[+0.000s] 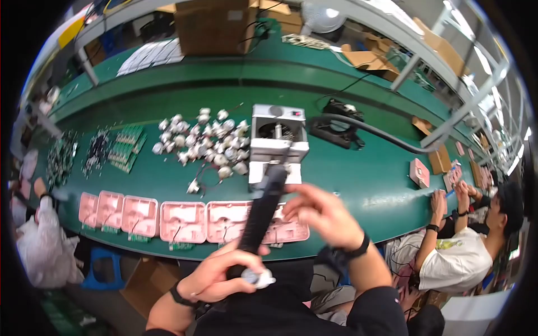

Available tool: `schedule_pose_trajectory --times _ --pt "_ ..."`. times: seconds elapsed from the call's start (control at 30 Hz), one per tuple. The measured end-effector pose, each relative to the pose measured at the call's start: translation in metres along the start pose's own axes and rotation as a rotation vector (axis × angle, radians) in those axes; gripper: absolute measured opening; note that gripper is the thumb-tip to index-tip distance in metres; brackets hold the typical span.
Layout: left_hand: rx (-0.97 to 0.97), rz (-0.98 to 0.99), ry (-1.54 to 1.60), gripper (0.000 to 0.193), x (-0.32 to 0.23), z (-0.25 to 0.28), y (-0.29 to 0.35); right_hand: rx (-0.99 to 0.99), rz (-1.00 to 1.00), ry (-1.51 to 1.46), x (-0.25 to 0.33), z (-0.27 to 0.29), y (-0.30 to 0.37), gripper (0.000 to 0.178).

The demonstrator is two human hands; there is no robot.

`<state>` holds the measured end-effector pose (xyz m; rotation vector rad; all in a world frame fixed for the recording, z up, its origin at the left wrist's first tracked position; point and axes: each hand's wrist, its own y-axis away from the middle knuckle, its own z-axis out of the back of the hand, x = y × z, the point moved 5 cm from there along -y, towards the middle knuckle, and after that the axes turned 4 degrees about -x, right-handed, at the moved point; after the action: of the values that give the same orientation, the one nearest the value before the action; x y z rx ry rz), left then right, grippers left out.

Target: The person picks up a motor, places it into a pink plastic housing, and drives screws into it using a power screwdriver. This process is repeated for several housings before the person moves the completed units down the assembly line.

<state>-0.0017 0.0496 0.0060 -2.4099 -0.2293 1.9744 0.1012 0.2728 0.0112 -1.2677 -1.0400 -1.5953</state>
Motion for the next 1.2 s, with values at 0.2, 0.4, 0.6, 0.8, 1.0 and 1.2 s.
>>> schedule_pose_trajectory --times 0.2,0.4,0.6,0.8,1.0,1.2 --pt "0.044 -0.203 -0.299 0.034 0.019 -0.041 -0.023 -0.124 0.014 -0.59 -0.013 -0.07 0.042 0.066" --pt "0.1 -0.112 -0.214 0.034 0.033 -0.051 -0.018 -0.399 0.027 -0.742 -0.006 -0.059 0.057 0.044" --pt "-0.301 -0.069 -0.535 0.031 0.035 0.01 -0.032 -0.633 0.336 -0.738 0.012 0.006 0.06 0.03" --pt "-0.373 -0.153 -0.947 0.03 0.054 0.014 -0.058 -0.648 0.392 -0.597 0.006 0.01 0.065 0.031" --pt "-0.333 -0.24 -1.15 0.032 0.064 0.003 -0.074 -0.65 0.4 -0.55 0.002 0.019 0.071 0.034" --pt "-0.318 -0.253 -1.225 0.032 0.067 0.0 -0.084 -0.615 0.418 -0.555 0.004 0.026 0.071 0.039"
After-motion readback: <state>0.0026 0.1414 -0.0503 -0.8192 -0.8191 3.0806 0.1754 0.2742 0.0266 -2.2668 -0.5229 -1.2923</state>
